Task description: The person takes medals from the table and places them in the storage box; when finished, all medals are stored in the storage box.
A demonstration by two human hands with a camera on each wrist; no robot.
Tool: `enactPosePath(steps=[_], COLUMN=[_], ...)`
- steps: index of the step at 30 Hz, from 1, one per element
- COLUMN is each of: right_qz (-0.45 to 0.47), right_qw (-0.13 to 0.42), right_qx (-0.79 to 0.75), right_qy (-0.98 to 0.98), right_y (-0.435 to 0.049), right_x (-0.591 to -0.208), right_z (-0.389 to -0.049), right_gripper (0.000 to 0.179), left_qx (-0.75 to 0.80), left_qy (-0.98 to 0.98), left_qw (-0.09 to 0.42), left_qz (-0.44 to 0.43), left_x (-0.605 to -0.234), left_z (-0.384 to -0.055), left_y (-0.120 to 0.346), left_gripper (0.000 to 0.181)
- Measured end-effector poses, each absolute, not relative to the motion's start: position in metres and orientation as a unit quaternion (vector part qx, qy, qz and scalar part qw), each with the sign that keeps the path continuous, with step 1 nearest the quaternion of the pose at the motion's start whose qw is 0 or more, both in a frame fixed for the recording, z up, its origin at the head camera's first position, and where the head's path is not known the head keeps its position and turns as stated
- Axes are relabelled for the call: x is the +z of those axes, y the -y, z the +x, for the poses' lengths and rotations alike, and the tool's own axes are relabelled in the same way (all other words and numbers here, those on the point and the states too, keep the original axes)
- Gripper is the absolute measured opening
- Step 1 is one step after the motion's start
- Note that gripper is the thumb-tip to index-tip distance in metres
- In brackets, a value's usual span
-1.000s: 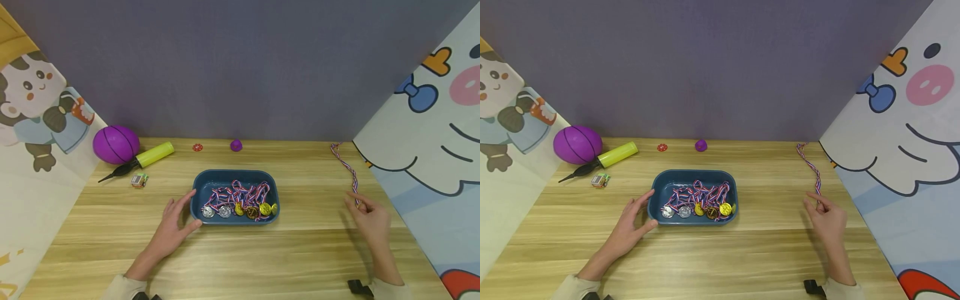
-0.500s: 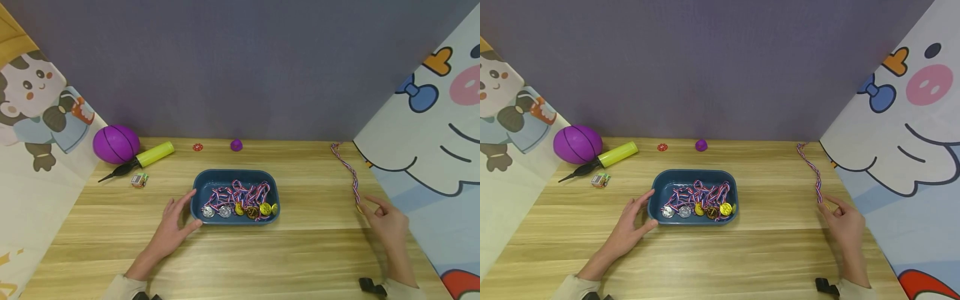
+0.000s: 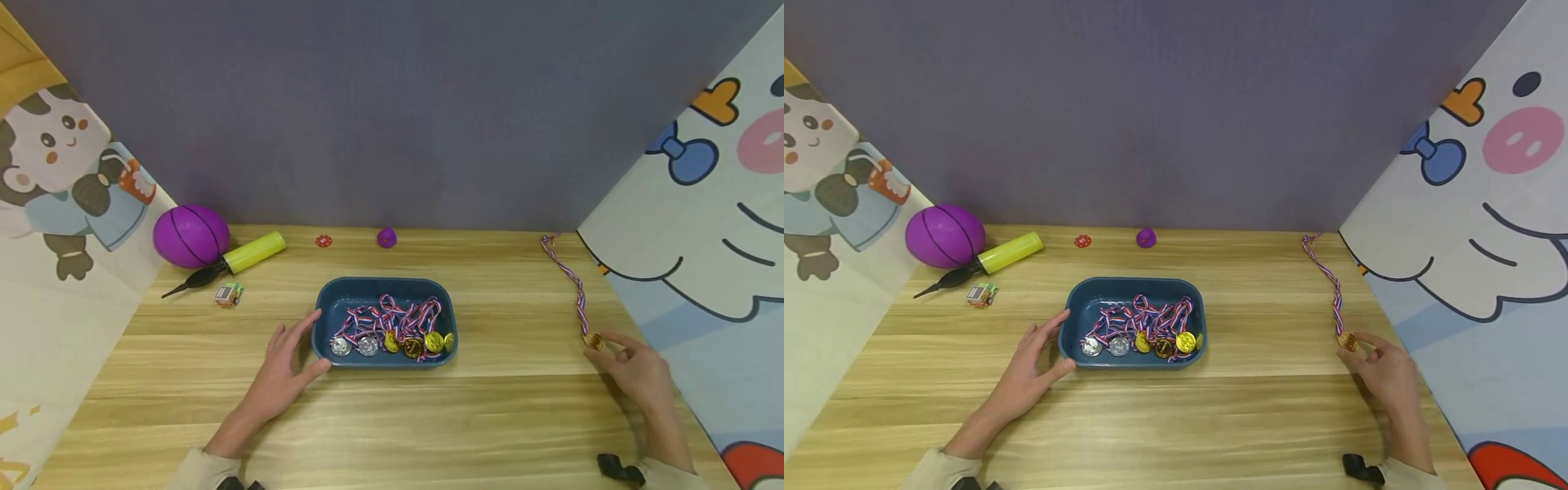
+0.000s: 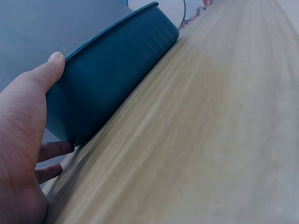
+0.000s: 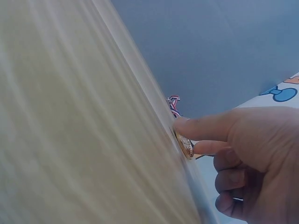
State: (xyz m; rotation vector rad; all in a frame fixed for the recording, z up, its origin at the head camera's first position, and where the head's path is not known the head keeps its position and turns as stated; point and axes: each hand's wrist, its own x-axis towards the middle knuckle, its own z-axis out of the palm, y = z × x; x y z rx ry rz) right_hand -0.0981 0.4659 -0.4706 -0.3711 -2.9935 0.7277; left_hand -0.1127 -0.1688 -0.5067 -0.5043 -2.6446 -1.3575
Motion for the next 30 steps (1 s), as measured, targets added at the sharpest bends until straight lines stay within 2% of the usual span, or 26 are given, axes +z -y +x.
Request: enactPosePath(steps=[14, 23, 30], right_qz=[-0.104, -0.091, -0.099], right_qw=[0.014, 0.055, 0.073], right_qx=[0.225, 0.230, 0.224], right_qy=[0.969, 0.967, 0.967], right_y=[-0.470, -0.466, -0.461], right_x=[-0.476, -0.483, -0.483], right_z=[-0.099, -0.100, -0.103], right_gripper=[0.064, 0.050, 0.046], left_qx=[-0.448, -0.450, -0.452], left_qy=[0.877, 0.876, 0.874], left_qw=[0.059, 0.062, 0.062], left_qz=[-0.164, -0.164, -0.166], left_x=[-0.510, -0.509, -0.508], left_z=[-0.114, -0.114, -0.114], left_y=[0.169, 0.170, 0.170], left_gripper=[0.089, 0.089, 0.089])
